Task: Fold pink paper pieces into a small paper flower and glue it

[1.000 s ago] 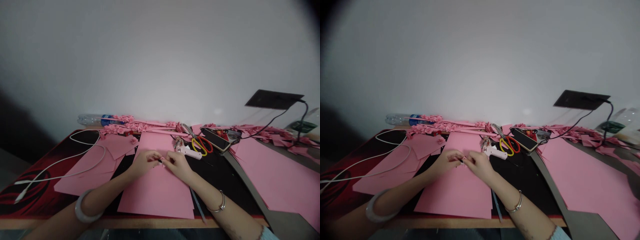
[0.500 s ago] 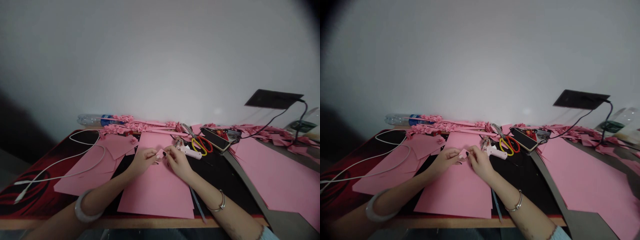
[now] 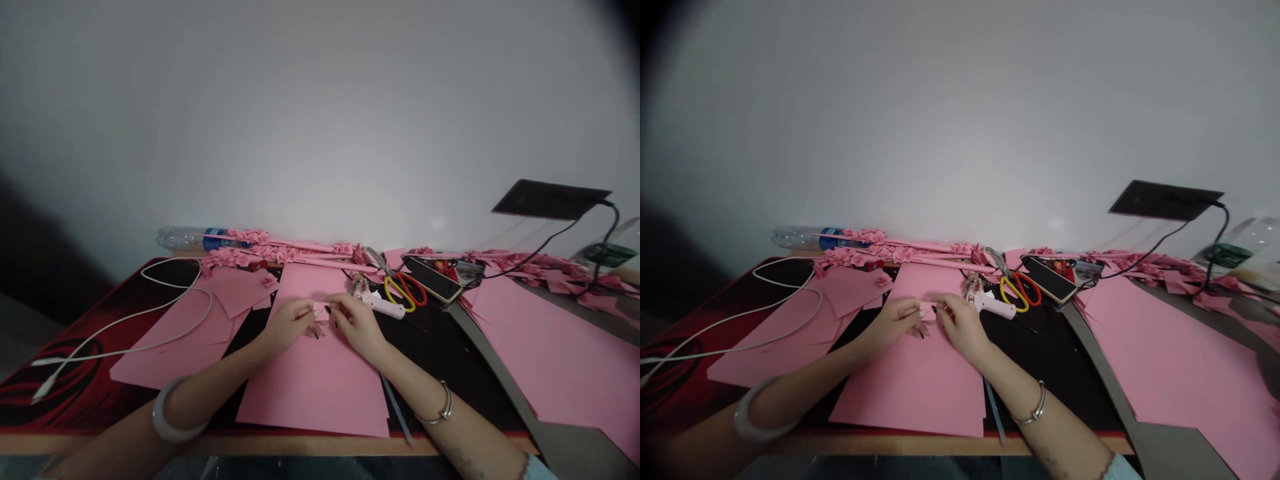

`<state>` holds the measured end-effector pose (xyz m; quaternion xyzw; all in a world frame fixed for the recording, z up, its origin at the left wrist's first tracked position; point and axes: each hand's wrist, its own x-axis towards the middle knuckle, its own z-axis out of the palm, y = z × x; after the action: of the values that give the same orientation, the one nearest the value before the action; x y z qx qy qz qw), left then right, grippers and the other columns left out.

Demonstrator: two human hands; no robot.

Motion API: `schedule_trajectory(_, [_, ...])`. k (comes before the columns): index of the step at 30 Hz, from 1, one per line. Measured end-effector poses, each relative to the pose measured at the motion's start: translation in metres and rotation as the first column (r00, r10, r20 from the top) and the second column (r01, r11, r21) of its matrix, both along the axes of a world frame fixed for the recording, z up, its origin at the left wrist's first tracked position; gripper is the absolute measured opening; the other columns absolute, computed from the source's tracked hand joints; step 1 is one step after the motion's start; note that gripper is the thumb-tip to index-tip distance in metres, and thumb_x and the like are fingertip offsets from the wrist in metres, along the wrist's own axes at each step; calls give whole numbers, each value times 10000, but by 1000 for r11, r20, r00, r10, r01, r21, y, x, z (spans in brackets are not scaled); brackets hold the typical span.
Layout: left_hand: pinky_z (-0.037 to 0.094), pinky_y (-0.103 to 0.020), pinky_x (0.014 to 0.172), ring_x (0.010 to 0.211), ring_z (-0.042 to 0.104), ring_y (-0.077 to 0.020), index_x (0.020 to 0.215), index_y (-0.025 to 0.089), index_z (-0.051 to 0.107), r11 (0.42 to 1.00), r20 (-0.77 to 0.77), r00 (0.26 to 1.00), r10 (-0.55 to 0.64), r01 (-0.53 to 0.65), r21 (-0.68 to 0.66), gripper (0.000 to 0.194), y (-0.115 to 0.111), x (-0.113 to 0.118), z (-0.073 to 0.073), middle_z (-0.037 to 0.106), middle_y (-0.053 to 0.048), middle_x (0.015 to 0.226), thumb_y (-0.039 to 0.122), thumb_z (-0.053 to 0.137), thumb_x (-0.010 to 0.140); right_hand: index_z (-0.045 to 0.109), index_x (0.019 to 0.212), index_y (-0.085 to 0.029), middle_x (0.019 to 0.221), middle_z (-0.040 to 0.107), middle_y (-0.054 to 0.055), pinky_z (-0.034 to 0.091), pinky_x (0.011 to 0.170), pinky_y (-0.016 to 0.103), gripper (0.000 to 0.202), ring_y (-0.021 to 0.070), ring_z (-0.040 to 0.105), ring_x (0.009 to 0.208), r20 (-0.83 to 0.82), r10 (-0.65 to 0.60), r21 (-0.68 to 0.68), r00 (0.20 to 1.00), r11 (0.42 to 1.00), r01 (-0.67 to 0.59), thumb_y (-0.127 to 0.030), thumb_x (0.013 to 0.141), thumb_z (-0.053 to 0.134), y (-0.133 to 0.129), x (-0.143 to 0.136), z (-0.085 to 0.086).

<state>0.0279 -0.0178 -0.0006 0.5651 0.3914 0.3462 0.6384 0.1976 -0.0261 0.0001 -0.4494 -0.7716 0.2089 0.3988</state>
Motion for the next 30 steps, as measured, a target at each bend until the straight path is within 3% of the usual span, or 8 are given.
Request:
schedule_trajectory(4, [502, -303, 641, 633, 649, -159, 915, 159, 448, 994, 47, 995, 84, -81, -68, 287, 0, 2, 2, 604, -15, 734, 317, 588, 721, 534, 996, -166, 709, 573, 9, 386, 546, 216, 199, 106, 504, 576, -13, -24, -35, 1000, 999, 23, -161, 813, 456, -2, -1, 1])
schedule_trajectory(7, [506, -324, 688, 704, 650, -164, 907, 161, 445, 992, 54, 992, 117, -115, -43, 283, 2, 1, -1, 616, -40, 819, 337, 581, 733, 505, 1035, -165, 645, 546, -15, 384, 536, 212, 223, 101, 492, 546, -26, -21, -61, 999, 998, 19, -181, 818, 456, -3, -2, 1])
schedule_trajectory(12, [499, -300, 738, 780, 607, -146, 795, 145, 521, 994, 18, 997, 75, -76, 77, 247, 4, -3, -5, 620, -33, 799, 382, 570, 748, 506, 1079, -169, 715, 606, 11, 411, 561, 212, 266, 105, 538, 593, -15, 27, -83, 1000, 996, -28, -185, 817, 462, -4, -4, 0])
schedule_trajectory(19, [489, -279, 721, 745, 569, -146, 766, 137, 624, 982, -81, 997, 17, -2, 187, 274, 3, -4, -3, 601, -18, 725, 399, 548, 757, 565, 1061, -187, 776, 627, 18, 419, 565, 206, 302, 98, 544, 616, 10, 2, -31, 1000, 1000, -2, -123, 783, 468, -5, -4, 4])
schedule_trajectory(30, [486, -252, 687, 697, 555, -138, 725, 143, 630, 980, -107, 994, 3, 19, 197, 281, 1, -4, -1, 568, 9, 655, 404, 531, 763, 586, 1061, -184, 859, 643, 51, 432, 612, 236, 331, 123, 553, 680, 33, 8, 2, 999, 1000, -8, -115, 760, 466, -5, -3, 3])
